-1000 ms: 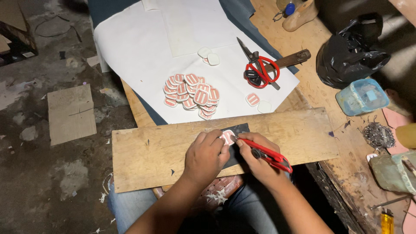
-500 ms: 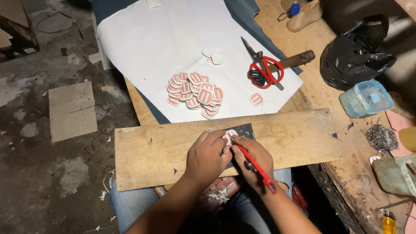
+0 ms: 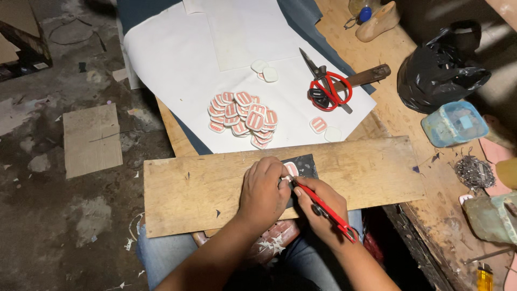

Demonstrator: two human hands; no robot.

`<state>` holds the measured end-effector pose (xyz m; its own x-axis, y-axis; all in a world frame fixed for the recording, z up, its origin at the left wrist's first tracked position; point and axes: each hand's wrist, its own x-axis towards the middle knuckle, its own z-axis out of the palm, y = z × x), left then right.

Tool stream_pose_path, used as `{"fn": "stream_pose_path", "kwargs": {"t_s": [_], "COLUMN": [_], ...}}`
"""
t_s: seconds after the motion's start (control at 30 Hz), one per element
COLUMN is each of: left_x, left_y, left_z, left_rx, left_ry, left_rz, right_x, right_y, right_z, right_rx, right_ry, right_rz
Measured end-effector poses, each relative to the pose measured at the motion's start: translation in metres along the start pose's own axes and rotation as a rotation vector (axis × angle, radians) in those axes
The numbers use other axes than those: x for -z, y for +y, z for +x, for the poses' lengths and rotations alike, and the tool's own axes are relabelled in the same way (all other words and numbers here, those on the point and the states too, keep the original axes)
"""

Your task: The person uses a red utility knife to trim the edges of small, patterned, oval-shaped material pieces on a black sanding block. After trimming, the person uses a hammer to tap the edges of the pieces. The finished pieces are stacked on a white sheet on the workbench.

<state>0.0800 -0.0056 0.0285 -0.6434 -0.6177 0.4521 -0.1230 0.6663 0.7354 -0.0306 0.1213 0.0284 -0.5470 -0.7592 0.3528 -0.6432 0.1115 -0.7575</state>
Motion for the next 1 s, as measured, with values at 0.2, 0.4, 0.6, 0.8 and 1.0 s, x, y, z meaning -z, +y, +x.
{"fn": "stream_pose_path", "kwargs": {"t_s": [0.2, 0.4, 0.6, 0.8, 1.0], "left_x": [-0.008, -0.017, -0.017, -0.012, 0.004], "left_y": [0.004, 0.004, 0.004, 0.009, -0.005], "left_z": [0.012, 0.014, 0.010, 0.020, 0.064], "left_rx": [0.350, 0.473, 0.459, 0.430, 0.286], "left_ry": [-0.050, -0.048, -0.042, -0.031, 0.085], "left_rz": [-0.304, -0.279, -0.286, -0.237, -0.062], "right_x": [0.001, 0.007, 0.017, 0.004, -0.006], "right_y": [0.008, 0.003, -0.004, 0.008, 0.044], "right_z": [-0.008, 0.001, 0.010, -0.008, -0.007], "right_rx": [-0.229, 0.209, 0.081, 0.096, -0.333], "right_ry": [0.016, 0.009, -0.117, 0.170, 0.148], "right_rz": [0.053, -0.071, -0.066, 0.104, 0.577]}}
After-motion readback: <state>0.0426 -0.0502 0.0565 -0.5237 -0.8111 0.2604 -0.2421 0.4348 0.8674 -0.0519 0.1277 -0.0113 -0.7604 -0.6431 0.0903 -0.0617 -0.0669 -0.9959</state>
